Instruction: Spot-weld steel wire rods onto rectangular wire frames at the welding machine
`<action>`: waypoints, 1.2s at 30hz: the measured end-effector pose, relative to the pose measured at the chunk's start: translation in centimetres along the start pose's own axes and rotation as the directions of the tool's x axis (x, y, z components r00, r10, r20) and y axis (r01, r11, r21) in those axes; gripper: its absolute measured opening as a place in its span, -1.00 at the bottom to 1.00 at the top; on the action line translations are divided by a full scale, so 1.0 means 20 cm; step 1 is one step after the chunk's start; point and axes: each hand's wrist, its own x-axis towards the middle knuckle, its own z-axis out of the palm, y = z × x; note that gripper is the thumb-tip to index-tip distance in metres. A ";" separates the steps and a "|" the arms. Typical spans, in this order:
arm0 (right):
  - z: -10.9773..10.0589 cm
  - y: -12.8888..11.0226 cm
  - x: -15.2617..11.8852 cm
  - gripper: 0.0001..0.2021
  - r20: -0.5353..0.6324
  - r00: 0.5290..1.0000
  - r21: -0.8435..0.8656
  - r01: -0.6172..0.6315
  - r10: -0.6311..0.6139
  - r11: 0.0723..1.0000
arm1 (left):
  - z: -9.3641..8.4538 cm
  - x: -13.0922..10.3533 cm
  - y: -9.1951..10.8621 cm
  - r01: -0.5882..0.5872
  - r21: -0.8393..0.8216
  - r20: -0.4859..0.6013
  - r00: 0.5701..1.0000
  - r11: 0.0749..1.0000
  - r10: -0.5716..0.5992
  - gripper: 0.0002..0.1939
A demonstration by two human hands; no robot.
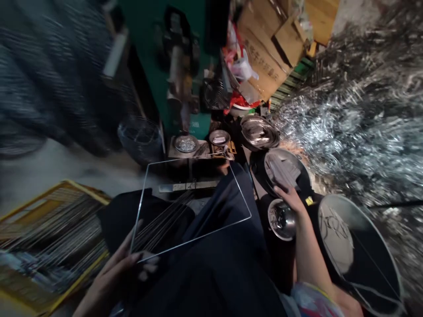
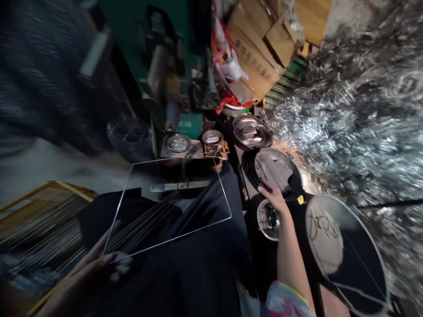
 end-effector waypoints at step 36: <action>0.92 -0.89 -0.27 -0.14 0.725 0.462 0.040 0.713 -0.512 0.700 | 0.10 0.09 0.00 -0.221 -0.114 0.128 0.963 0.969 0.235 0.07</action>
